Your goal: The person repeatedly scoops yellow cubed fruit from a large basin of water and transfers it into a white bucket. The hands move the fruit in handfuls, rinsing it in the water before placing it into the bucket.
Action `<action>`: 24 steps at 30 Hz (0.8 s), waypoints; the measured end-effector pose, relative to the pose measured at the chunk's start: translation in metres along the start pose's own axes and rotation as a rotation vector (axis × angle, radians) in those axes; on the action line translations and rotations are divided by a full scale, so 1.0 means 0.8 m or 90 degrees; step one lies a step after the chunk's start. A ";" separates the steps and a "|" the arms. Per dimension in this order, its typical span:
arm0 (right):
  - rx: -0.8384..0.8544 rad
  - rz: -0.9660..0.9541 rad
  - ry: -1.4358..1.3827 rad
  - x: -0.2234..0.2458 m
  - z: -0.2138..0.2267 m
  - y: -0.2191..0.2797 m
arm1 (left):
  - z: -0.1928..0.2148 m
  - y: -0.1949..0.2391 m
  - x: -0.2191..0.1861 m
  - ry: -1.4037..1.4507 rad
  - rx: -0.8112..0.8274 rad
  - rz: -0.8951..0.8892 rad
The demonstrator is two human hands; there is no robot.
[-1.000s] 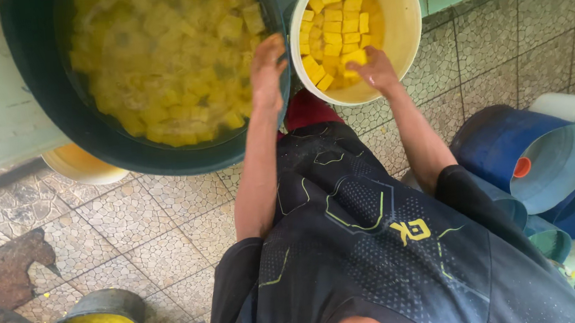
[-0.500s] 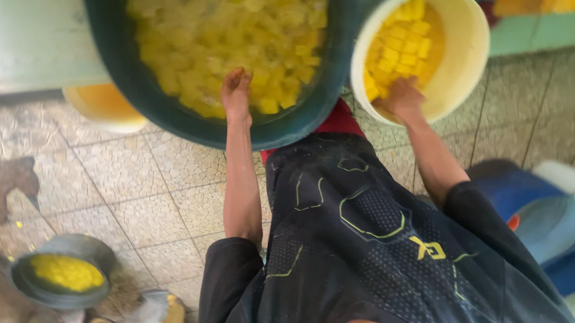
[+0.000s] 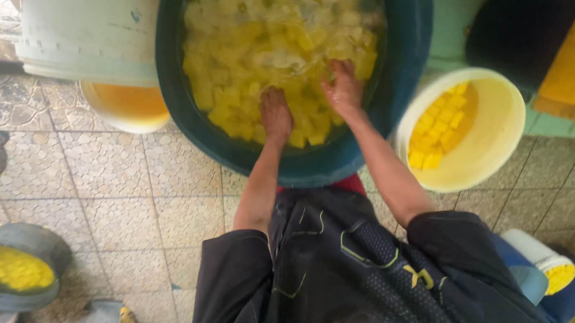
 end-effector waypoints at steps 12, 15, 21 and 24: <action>0.250 -0.156 0.215 -0.134 -0.236 -0.026 | -0.085 -0.024 0.013 -0.026 0.166 -0.193; 0.246 -0.169 0.218 -0.135 -0.231 -0.030 | -0.086 -0.041 0.011 -0.010 0.147 -0.106; 0.199 -0.187 0.141 -0.125 -0.195 -0.015 | -0.079 -0.059 0.001 -0.029 0.113 -0.142; 0.150 -0.194 0.038 -0.111 -0.164 -0.008 | -0.073 -0.055 0.009 -0.018 0.131 -0.093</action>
Point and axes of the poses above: each hand's wrist, its own y-axis away from the middle knuckle, its own z-axis out of the back of the hand, x = y × z, the point moved 5 cm from there along -y, towards the middle knuckle, and after that the axes turned 14 degrees about z, right-handed, at the moved point
